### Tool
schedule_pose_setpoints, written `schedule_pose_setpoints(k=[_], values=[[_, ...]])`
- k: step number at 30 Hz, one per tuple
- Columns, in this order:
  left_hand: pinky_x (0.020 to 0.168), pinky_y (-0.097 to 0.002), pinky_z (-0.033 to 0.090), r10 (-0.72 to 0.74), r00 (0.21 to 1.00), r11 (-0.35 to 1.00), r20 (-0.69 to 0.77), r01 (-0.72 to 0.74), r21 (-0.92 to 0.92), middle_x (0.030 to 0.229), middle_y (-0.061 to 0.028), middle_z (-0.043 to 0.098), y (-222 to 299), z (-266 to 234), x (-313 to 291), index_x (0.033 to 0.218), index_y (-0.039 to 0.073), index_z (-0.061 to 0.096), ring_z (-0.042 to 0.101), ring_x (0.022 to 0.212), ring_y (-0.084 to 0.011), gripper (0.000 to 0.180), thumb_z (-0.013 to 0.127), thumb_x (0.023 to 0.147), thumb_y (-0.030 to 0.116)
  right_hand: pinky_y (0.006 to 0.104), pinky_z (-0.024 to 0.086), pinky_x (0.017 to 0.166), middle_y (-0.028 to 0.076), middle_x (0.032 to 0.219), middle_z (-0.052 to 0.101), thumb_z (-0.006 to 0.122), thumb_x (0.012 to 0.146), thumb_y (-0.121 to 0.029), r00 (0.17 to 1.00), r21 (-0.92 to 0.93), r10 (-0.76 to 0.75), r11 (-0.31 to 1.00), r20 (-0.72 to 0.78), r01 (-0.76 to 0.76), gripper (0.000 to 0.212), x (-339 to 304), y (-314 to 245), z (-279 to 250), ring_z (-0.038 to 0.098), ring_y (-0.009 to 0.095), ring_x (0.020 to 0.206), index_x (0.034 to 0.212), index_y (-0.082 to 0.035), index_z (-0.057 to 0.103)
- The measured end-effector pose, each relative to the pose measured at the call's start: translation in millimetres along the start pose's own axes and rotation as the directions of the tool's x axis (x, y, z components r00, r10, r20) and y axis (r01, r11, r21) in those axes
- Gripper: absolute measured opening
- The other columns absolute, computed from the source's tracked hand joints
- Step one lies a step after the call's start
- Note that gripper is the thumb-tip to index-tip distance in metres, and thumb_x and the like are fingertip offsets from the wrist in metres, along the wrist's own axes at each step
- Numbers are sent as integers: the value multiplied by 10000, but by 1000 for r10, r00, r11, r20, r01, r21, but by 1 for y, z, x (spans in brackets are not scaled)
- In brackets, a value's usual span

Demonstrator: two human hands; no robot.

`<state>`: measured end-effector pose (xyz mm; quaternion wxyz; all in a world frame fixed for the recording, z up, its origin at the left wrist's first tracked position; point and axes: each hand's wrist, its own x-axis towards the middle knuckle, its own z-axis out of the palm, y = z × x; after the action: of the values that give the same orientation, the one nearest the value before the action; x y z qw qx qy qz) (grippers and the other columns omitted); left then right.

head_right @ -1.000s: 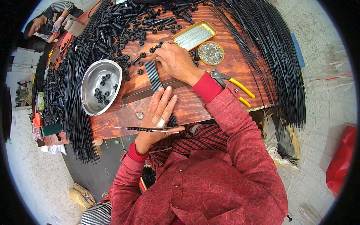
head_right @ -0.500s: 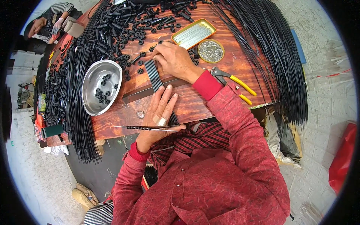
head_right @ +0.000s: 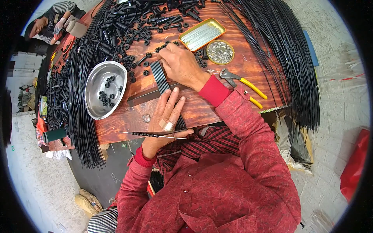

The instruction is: Assembling and trimming bundles of black electrical cables at a workbench.

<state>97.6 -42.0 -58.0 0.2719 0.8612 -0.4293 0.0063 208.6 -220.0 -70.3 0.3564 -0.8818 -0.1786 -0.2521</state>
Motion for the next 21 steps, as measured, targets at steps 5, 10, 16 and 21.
schedule_pose_setpoints(k=[5, 10, 16, 21], values=[[1129, -516, 317, 10, 1000, 1000, -18, -10, -9, 1533, -203, 335, -1, 1, -1, 1444, 22, 403, 334, 1394, -423, 920, 711, 747, 537, 369, 517, 642, 91, 858, 620, 651, 839, -48, 999, 46, 20, 999, 26, -22, 101, 2, 1, -2, 639, 282, 766, 936, -50, 680], [1098, -527, 359, 14, 1000, 1000, -4, -14, 2, 1541, -208, 319, -1, 1, 0, 1433, 24, 433, 361, 1361, -456, 935, 797, 708, 489, 352, 515, 672, 81, 869, 630, 639, 861, -78, 994, 82, 90, 992, 56, -94, 117, 2, 0, -2, 645, 266, 788, 962, -67, 696], [1098, -525, 359, 15, 1000, 1000, -10, -15, -3, 1537, -208, 323, -1, 2, -2, 1431, 25, 435, 362, 1362, -451, 936, 798, 703, 488, 355, 509, 705, 87, 889, 625, 616, 873, -61, 993, 126, 47, 990, 106, -60, 139, 3, 3, -3, 641, 267, 822, 983, -67, 701], [1097, -525, 362, 18, 1000, 1000, -3, -18, -16, 1537, -213, 322, -1, 1, 0, 1431, 25, 436, 361, 1363, -454, 935, 799, 704, 488, 359, 507, 697, 85, 882, 614, 609, 869, -42, 995, 181, 37, 982, 95, -54, 154, 3, 9, 1, 636, 270, 802, 989, -69, 701]])
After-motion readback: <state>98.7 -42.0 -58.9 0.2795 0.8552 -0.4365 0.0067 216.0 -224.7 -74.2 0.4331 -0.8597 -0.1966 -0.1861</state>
